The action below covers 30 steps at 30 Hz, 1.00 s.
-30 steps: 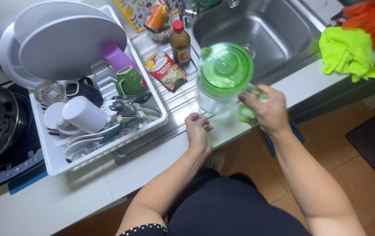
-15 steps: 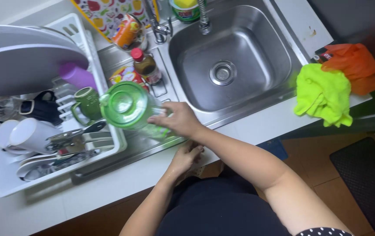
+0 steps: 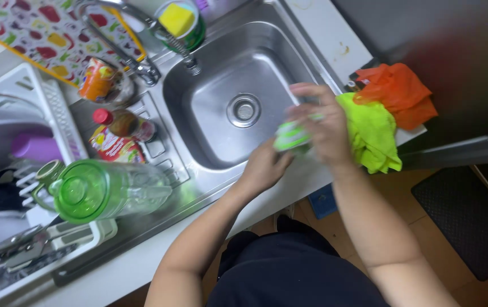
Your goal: Cleaning the kitchen sink, washing various containers, and wiping down the surrounding counter area.
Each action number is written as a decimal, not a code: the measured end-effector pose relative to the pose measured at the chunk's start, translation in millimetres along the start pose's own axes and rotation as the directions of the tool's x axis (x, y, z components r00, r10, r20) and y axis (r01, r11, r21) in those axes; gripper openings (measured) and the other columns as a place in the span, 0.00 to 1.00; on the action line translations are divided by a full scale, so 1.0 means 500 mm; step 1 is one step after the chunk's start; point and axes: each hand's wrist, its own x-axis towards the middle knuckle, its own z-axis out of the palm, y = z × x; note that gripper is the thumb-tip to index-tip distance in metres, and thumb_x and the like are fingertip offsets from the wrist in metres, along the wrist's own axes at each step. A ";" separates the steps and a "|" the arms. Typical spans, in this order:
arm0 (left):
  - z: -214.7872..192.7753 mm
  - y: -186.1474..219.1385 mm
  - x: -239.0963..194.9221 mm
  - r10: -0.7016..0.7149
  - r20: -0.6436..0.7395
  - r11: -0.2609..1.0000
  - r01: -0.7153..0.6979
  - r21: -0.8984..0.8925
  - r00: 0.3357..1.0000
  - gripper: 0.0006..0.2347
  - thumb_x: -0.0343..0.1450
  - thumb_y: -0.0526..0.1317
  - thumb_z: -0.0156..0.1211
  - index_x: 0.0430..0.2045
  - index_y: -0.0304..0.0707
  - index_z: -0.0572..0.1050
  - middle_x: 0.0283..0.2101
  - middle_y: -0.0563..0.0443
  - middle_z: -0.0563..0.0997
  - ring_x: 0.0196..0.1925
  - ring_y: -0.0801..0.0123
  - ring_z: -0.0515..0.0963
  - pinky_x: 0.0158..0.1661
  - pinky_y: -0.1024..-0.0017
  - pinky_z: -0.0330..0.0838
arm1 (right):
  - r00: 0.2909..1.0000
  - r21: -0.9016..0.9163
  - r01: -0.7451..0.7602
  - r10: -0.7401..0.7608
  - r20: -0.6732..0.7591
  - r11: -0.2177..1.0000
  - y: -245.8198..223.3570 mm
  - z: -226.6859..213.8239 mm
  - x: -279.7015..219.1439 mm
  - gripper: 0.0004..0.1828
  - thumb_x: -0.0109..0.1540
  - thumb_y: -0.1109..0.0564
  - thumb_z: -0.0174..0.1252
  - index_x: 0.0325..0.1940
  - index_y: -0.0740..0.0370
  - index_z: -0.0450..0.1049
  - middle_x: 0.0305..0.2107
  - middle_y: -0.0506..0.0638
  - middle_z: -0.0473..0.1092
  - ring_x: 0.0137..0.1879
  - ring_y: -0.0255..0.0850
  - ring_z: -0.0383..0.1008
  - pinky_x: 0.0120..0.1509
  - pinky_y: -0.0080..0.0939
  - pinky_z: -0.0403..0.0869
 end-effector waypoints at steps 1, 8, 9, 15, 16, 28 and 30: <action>0.031 0.018 0.053 0.010 0.019 1.000 -0.010 -0.003 1.000 0.14 0.69 0.38 0.62 0.46 0.32 0.77 0.40 0.37 0.80 0.40 0.46 0.80 0.42 0.54 0.73 | 1.000 -0.006 0.004 -0.004 -0.021 1.000 -0.035 -0.038 -0.013 0.21 0.68 0.56 0.65 0.62 0.63 0.70 0.63 0.54 0.67 0.52 0.35 0.77 0.58 0.37 0.79; 0.238 0.130 0.347 0.525 0.131 0.652 -0.496 0.574 0.841 0.26 0.63 0.36 0.61 0.60 0.47 0.70 0.65 0.39 0.68 0.68 0.42 0.64 0.60 0.42 0.61 | 0.811 0.291 0.219 -0.008 -0.585 0.931 -0.168 -0.284 -0.143 0.23 0.72 0.36 0.56 0.51 0.60 0.74 0.46 0.54 0.75 0.42 0.44 0.77 0.45 0.44 0.76; 0.257 0.142 0.372 0.531 0.189 0.581 -0.518 0.627 0.826 0.28 0.62 0.38 0.61 0.61 0.48 0.69 0.67 0.39 0.67 0.69 0.40 0.60 0.60 0.37 0.57 | 0.772 0.378 0.277 0.029 -0.634 0.884 -0.178 -0.301 -0.164 0.24 0.71 0.35 0.56 0.50 0.59 0.74 0.44 0.54 0.74 0.42 0.46 0.77 0.43 0.45 0.75; 0.345 0.110 0.467 0.506 0.340 0.491 -0.588 0.643 0.793 0.11 0.67 0.39 0.61 0.43 0.46 0.80 0.55 0.47 0.77 0.71 0.46 0.62 0.65 0.30 0.47 | 0.631 0.367 0.245 0.140 -0.763 0.897 -0.161 -0.339 -0.247 0.18 0.70 0.40 0.63 0.48 0.55 0.74 0.38 0.49 0.74 0.44 0.45 0.76 0.46 0.48 0.76; 0.335 0.125 0.462 0.512 0.352 0.485 -0.602 0.634 0.783 0.11 0.67 0.39 0.61 0.43 0.46 0.80 0.55 0.47 0.77 0.71 0.46 0.62 0.65 0.30 0.47 | 0.620 0.361 0.256 0.135 -0.773 0.897 -0.156 -0.341 -0.257 0.18 0.70 0.40 0.63 0.48 0.55 0.74 0.38 0.49 0.74 0.44 0.45 0.76 0.46 0.48 0.76; 0.160 0.258 0.204 0.778 -0.002 0.510 -0.630 0.586 0.628 0.06 0.67 0.34 0.63 0.36 0.40 0.77 0.45 0.50 0.81 0.67 0.50 0.73 0.71 0.35 0.49 | 0.800 -0.282 -0.052 -0.129 -0.585 0.958 -0.165 -0.257 -0.227 0.52 0.57 0.67 0.72 0.79 0.52 0.52 0.54 0.57 0.75 0.41 0.33 0.76 0.43 0.32 0.74; 0.175 0.234 0.159 0.742 0.078 0.540 -0.664 0.518 0.665 0.07 0.66 0.36 0.65 0.36 0.41 0.78 0.44 0.50 0.81 0.67 0.50 0.73 0.71 0.34 0.50 | 0.916 -0.506 -0.022 -0.186 -0.356 0.862 -0.147 -0.252 -0.236 0.45 0.53 0.72 0.67 0.73 0.62 0.61 0.64 0.56 0.66 0.63 0.35 0.71 0.65 0.36 0.74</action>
